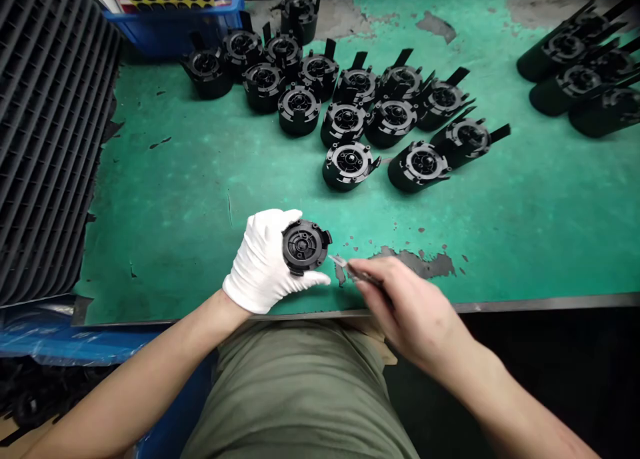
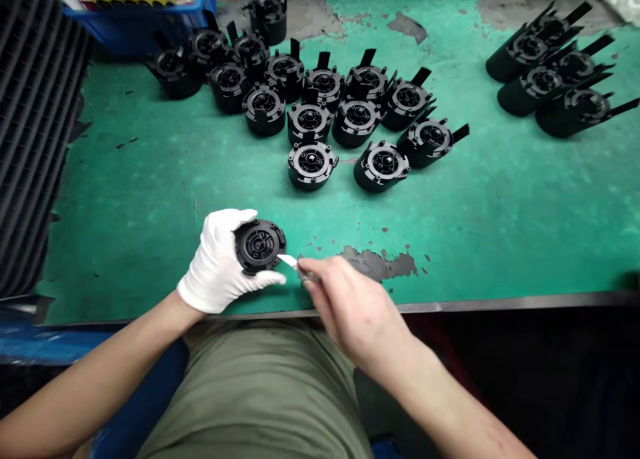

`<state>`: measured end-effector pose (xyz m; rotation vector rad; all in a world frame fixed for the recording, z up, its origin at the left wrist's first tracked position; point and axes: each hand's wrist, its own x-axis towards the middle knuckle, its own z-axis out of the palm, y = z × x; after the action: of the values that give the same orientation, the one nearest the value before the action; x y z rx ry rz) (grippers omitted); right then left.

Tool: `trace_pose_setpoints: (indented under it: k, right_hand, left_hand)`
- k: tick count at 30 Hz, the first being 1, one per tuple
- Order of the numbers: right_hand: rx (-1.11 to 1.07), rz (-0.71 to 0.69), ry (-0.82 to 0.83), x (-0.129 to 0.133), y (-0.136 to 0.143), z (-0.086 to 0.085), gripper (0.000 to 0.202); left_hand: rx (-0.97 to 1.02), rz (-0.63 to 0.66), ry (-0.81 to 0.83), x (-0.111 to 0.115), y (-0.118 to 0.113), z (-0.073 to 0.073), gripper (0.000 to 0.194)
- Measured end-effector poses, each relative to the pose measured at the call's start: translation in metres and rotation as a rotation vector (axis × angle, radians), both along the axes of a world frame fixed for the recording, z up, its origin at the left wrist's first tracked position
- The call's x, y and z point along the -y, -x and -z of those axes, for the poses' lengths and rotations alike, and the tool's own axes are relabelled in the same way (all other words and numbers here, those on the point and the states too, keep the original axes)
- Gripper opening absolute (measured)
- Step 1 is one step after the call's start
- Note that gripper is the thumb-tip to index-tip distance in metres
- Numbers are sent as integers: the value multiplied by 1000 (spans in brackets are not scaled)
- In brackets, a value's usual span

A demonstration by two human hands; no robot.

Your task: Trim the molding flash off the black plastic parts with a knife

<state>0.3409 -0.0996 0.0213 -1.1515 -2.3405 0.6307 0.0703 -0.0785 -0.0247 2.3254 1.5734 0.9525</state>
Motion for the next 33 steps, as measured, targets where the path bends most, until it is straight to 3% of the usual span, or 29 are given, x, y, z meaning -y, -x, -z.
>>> trace_pose_setpoints:
  k: [5, 11, 17, 24, 29, 33]
  right_hand:
    - [8, 108, 110, 23, 18, -3, 25]
    - [63, 104, 153, 14, 26, -7, 16]
    - [133, 39, 107, 0, 31, -17, 14]
    - [114, -36, 200, -11, 32, -26, 16]
    - [-109, -34, 269, -8, 31, -24, 19]
    - [-36, 41, 186, -8, 23, -15, 23]
  left_hand:
    - [-19, -6, 62, 6, -5, 1, 97]
    - [9, -5, 17, 9, -3, 7, 102]
    - [39, -10, 80, 6, -7, 0, 80]
    - [73, -17, 88, 6, -8, 1, 67]
    - [68, -20, 45, 6, -8, 1, 67]
    - [31, -4, 55, 7, -8, -2, 75]
